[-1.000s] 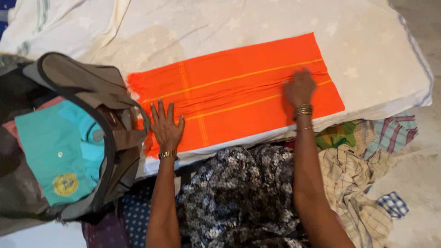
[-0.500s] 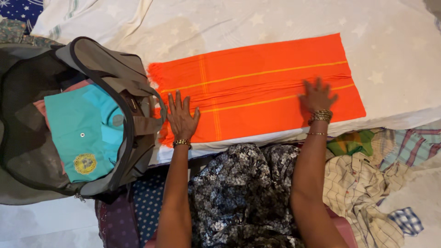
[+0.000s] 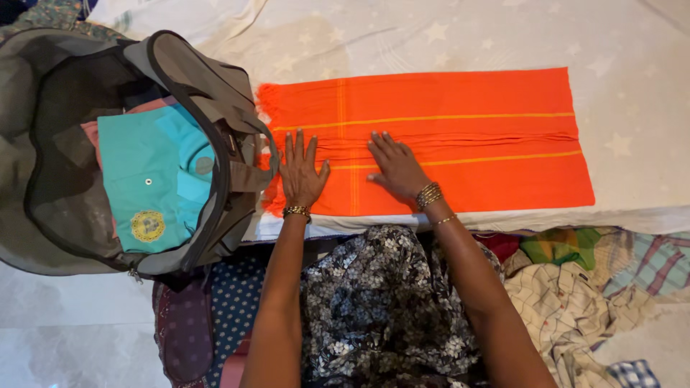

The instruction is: The person folds an orange cloth by hand on a bed.

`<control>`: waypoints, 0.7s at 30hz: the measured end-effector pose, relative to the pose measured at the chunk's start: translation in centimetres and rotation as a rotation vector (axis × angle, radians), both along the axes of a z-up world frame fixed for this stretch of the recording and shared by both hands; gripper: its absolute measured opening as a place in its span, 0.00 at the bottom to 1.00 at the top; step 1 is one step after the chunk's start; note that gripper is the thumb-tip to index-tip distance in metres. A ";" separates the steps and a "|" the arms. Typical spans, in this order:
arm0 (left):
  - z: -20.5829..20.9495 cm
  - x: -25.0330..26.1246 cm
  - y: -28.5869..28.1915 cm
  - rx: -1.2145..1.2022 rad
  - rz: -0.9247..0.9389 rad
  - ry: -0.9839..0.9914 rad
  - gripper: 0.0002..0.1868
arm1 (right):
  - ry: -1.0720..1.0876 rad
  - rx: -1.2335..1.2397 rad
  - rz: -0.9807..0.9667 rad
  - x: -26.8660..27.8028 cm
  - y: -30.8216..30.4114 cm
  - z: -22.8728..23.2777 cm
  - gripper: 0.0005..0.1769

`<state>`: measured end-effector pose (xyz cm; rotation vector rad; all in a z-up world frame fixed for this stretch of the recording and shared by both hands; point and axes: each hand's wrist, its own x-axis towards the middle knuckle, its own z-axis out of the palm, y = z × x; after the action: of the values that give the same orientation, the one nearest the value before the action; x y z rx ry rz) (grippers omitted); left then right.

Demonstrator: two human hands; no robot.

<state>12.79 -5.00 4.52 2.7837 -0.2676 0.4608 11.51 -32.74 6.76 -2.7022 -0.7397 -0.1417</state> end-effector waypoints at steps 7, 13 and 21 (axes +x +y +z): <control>-0.3 0.1 0.0 0.016 0.000 -0.012 0.33 | 0.211 -0.211 -0.142 1.7 -1.5 -0.1 0.50; -0.3 0.2 0.0 0.015 0.003 0.005 0.34 | 0.130 -0.195 -0.354 3.6 -6.7 -2.3 0.50; 0.7 -0.4 -0.3 0.027 0.019 0.018 0.32 | 0.136 -0.180 -0.448 4.8 -8.7 -4.9 0.53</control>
<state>12.39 -5.28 5.24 2.8174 -0.2449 0.4403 16.30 -41.41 1.87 -2.9715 -0.1021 0.0055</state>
